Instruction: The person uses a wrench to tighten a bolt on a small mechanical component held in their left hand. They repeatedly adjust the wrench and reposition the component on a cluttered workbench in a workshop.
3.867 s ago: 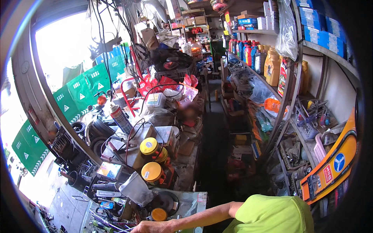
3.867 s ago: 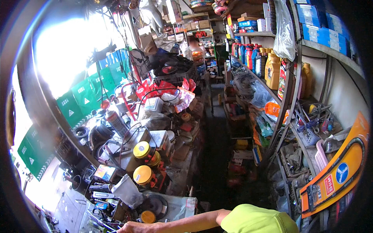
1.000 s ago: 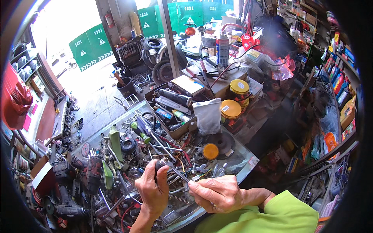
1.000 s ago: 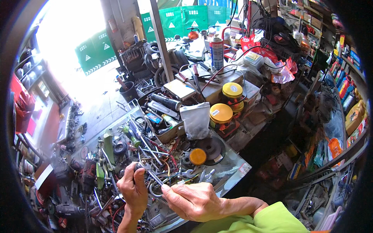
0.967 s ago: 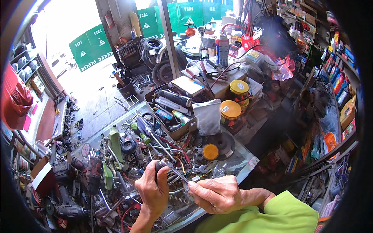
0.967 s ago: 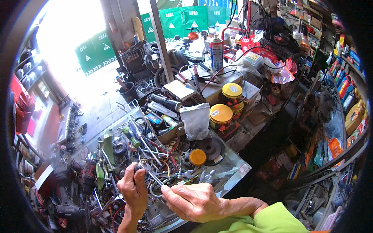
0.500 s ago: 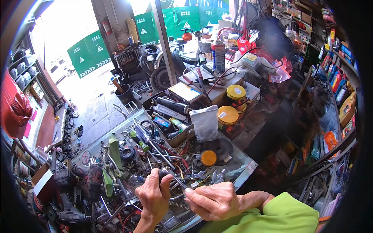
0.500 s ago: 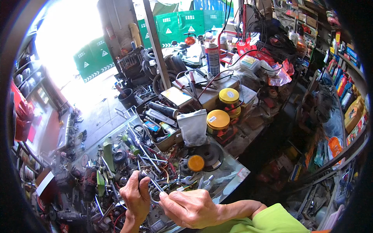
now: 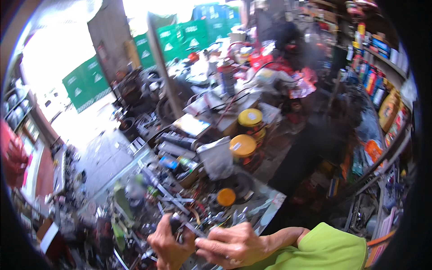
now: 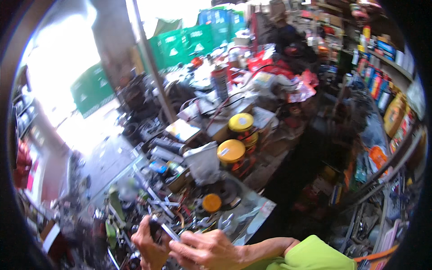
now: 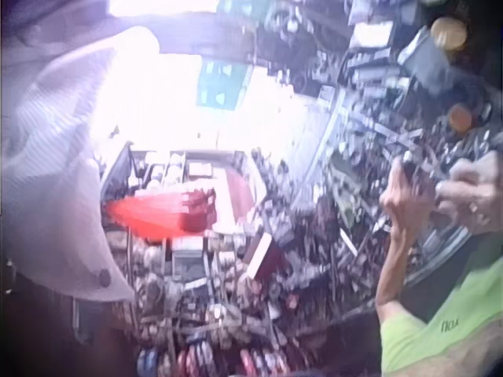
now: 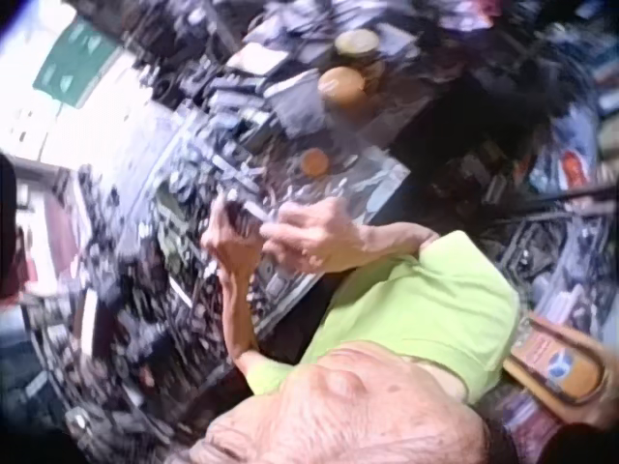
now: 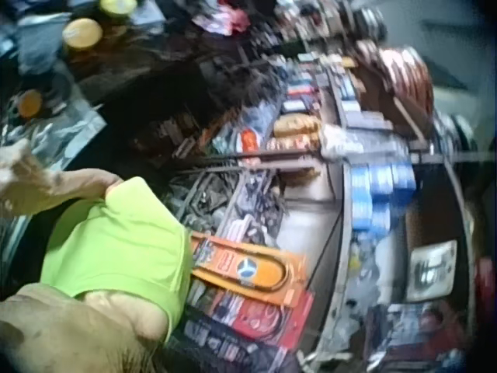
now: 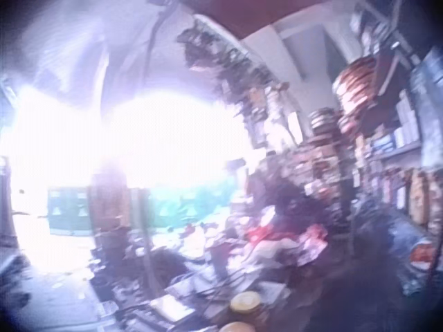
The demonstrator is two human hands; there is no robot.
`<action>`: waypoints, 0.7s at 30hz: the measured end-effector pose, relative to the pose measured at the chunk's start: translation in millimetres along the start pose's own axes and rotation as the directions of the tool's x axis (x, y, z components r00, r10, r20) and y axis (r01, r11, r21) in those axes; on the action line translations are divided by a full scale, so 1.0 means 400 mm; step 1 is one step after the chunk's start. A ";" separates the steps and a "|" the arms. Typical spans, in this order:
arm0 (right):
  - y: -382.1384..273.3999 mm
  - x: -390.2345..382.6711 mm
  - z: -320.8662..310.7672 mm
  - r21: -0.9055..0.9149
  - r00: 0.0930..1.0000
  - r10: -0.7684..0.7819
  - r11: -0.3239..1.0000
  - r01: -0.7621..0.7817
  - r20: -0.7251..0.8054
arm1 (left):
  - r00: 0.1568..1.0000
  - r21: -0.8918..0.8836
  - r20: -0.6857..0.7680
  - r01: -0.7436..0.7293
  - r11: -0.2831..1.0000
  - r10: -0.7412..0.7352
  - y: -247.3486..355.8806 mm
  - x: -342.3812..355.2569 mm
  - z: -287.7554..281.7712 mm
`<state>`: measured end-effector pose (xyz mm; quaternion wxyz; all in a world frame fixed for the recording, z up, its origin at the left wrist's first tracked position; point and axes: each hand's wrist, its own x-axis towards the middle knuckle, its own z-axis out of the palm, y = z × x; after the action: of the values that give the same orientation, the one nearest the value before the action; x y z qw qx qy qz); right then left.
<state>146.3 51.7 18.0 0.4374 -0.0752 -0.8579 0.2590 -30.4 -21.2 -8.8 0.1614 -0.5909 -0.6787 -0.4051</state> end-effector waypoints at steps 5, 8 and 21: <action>0.005 -0.018 0.065 0.236 0.994 -0.068 0.971 0.046 0.086 | 0.972 0.115 -0.205 0.138 0.984 -0.112 -0.008 -0.052 -0.047; 0.020 -0.039 0.050 0.179 0.998 -0.003 0.984 -0.010 0.069 | 0.951 0.106 -0.117 0.297 0.949 -0.285 -0.010 -0.045 -0.013; 0.063 -0.048 0.083 0.662 0.908 0.276 0.622 -0.418 0.314 | 0.871 -0.271 -0.386 0.208 0.940 -0.304 -0.100 -0.023 0.069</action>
<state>129.3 54.0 -24.6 0.2930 -0.0398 -0.6930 0.6575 -58.2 -5.8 -46.6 0.1824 -0.4076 -0.6509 -0.6139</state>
